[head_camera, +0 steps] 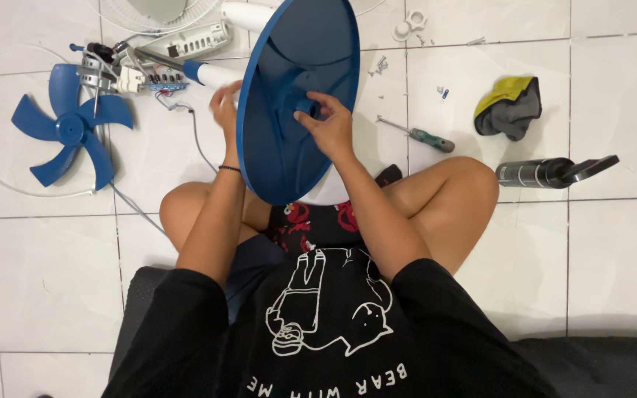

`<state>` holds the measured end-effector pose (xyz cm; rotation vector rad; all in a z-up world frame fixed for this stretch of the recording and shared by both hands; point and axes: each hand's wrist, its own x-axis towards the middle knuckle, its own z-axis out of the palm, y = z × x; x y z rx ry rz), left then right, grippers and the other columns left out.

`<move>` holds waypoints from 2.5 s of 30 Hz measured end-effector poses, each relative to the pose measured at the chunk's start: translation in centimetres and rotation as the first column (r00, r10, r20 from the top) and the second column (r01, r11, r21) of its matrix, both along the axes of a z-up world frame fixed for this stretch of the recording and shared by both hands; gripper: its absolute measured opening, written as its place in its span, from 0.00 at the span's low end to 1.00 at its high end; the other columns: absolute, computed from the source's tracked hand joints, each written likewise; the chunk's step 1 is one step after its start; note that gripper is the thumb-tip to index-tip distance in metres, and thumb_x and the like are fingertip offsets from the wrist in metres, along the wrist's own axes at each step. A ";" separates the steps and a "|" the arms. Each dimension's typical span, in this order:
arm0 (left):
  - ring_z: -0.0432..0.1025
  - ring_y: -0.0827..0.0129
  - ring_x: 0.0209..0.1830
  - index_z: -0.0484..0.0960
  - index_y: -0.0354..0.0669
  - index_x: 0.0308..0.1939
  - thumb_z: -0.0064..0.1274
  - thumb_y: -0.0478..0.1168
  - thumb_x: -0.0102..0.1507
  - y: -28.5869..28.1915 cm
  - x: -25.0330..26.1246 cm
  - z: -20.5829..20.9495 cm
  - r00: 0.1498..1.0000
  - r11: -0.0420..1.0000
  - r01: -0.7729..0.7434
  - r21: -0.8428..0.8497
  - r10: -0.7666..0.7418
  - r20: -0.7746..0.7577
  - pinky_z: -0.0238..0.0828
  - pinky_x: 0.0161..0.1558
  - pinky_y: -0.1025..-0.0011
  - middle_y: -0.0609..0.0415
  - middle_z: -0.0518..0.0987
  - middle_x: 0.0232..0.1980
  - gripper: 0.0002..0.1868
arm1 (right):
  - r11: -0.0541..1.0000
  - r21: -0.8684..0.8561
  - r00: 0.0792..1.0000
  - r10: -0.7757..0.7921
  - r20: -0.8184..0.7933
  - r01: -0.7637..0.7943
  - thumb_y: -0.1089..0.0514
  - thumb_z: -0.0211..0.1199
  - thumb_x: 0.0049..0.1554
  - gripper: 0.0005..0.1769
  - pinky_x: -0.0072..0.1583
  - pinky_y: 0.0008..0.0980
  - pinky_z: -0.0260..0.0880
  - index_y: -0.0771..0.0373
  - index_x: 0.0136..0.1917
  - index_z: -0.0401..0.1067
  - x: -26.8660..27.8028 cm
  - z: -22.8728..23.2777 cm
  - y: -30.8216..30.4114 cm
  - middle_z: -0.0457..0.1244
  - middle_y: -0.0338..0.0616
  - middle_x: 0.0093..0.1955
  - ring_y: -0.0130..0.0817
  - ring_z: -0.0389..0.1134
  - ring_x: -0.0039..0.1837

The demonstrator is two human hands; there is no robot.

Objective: The person assembles an electric fan by attaching the blue base to the white neck and securing it with screws using a screwdriver. They insert and tighten multiple screws into the base to fix the neck in place.

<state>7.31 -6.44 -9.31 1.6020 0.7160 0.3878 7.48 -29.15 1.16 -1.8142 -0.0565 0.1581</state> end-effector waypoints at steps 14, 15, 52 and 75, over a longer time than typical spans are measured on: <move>0.77 0.64 0.55 0.70 0.35 0.67 0.43 0.51 0.70 -0.7 -4.0 7.9 0.877 0.614 0.473 -0.632 -0.392 0.276 0.78 0.55 0.70 0.47 0.80 0.58 0.28 | 0.998 -0.048 0.993 -0.038 0.112 0.044 0.54 0.79 0.47 0.28 0.60 0.36 0.72 0.63 0.59 0.78 0.0 -1.7 0.8 0.69 0.48 0.60 0.40 0.71 0.57; 0.77 0.62 0.55 0.71 0.33 0.66 0.40 0.56 0.69 -0.3 -4.8 9.1 0.895 0.550 0.445 -0.707 -0.297 0.332 0.78 0.55 0.68 0.44 0.81 0.57 0.32 | 0.997 -0.054 0.992 -0.051 0.116 0.057 0.54 0.80 0.47 0.28 0.59 0.36 0.73 0.63 0.59 0.78 -0.2 -1.9 0.7 0.69 0.48 0.59 0.39 0.72 0.57; 0.71 0.63 0.31 0.78 0.32 0.50 0.58 0.28 0.63 -5.6 -9.9 19.8 0.888 0.709 -0.204 0.675 -0.156 0.433 0.70 0.32 0.70 0.47 0.75 0.40 0.12 | 0.963 0.258 0.954 -0.144 0.262 0.074 0.72 0.73 0.57 0.25 0.52 0.25 0.72 0.75 0.67 0.72 -0.1 6.0 -9.3 0.66 0.44 0.51 0.27 0.66 0.52; 0.72 0.76 0.36 0.76 0.33 0.51 0.44 0.39 0.70 -4.1 -1.6 32.0 0.712 0.944 0.269 -0.191 -0.062 0.700 0.71 0.36 0.79 0.54 0.79 0.42 0.12 | 0.960 -0.184 0.621 0.277 0.733 -0.212 0.65 0.75 0.59 0.27 0.58 0.25 0.72 0.67 0.68 0.71 1.9 33.3 -8.9 0.69 0.47 0.64 0.33 0.71 0.64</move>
